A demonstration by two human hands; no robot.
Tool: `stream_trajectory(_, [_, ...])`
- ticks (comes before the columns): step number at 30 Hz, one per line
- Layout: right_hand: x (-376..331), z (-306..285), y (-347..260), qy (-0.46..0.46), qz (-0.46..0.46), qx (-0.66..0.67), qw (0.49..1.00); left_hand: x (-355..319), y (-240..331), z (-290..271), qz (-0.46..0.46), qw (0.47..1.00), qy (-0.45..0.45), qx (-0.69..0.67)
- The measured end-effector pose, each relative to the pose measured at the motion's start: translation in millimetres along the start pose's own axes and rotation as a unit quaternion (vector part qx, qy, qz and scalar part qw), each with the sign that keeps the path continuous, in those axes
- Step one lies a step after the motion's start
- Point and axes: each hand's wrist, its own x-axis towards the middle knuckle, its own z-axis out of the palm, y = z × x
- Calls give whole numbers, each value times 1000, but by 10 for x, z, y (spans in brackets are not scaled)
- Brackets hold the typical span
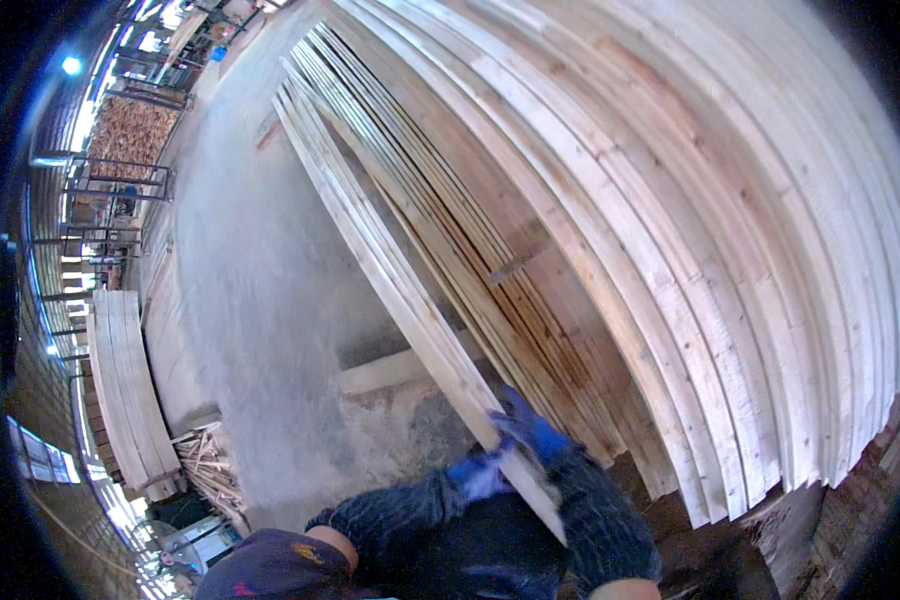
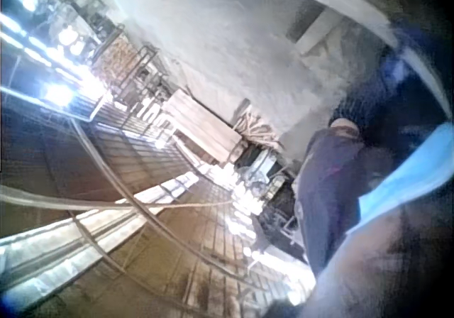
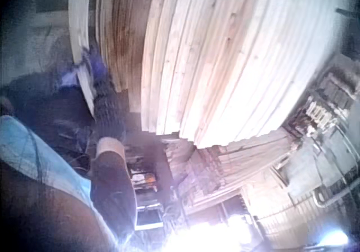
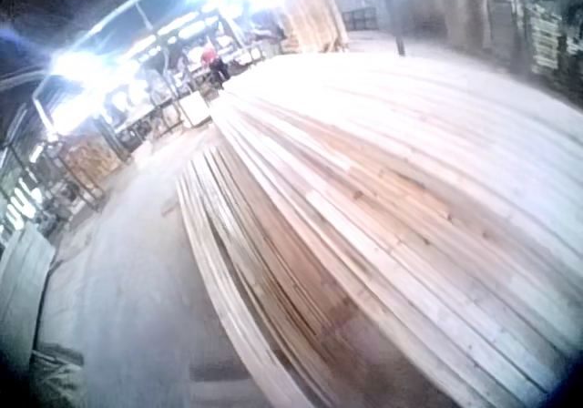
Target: The person repeatedly picks up long wooden planks from a large pile and carries them to a processing machine. They feed the planks into the machine and then stack the processed wood onto a growing pile nearby.
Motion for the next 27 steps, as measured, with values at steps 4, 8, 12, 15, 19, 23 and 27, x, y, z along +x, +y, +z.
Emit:
stream_trajectory(4, [259, 460, -1134, 61, -48, -211, 974, -536, -388, 309, -15, 930, -269, 249])
stream_trajectory(8, [-431, 508, -1230, 96, 17, -232, 968, -420, -751, 191, -68, 953, -278, 102])
stream_trajectory(12, [-1663, 478, -1354, 211, 9, -402, 891, -1187, 658, 817, -20, 714, -131, 687])
stream_trajectory(15, [-2710, 394, -1485, 288, -9, -462, 839, -1533, 1406, 1034, 324, 614, 78, 716])
stream_trajectory(19, [-4078, 361, -1618, 341, -39, -500, 795, -1494, 2410, 1204, 443, 283, 179, 832])
stream_trajectory(23, [-5201, 469, -1208, 396, 104, -558, 721, -1176, 2901, 1217, 444, 111, 75, 886])
stream_trajectory(27, [-5799, 812, -842, 442, 176, -544, 692, -735, 2894, 1178, 342, 80, -105, 930])
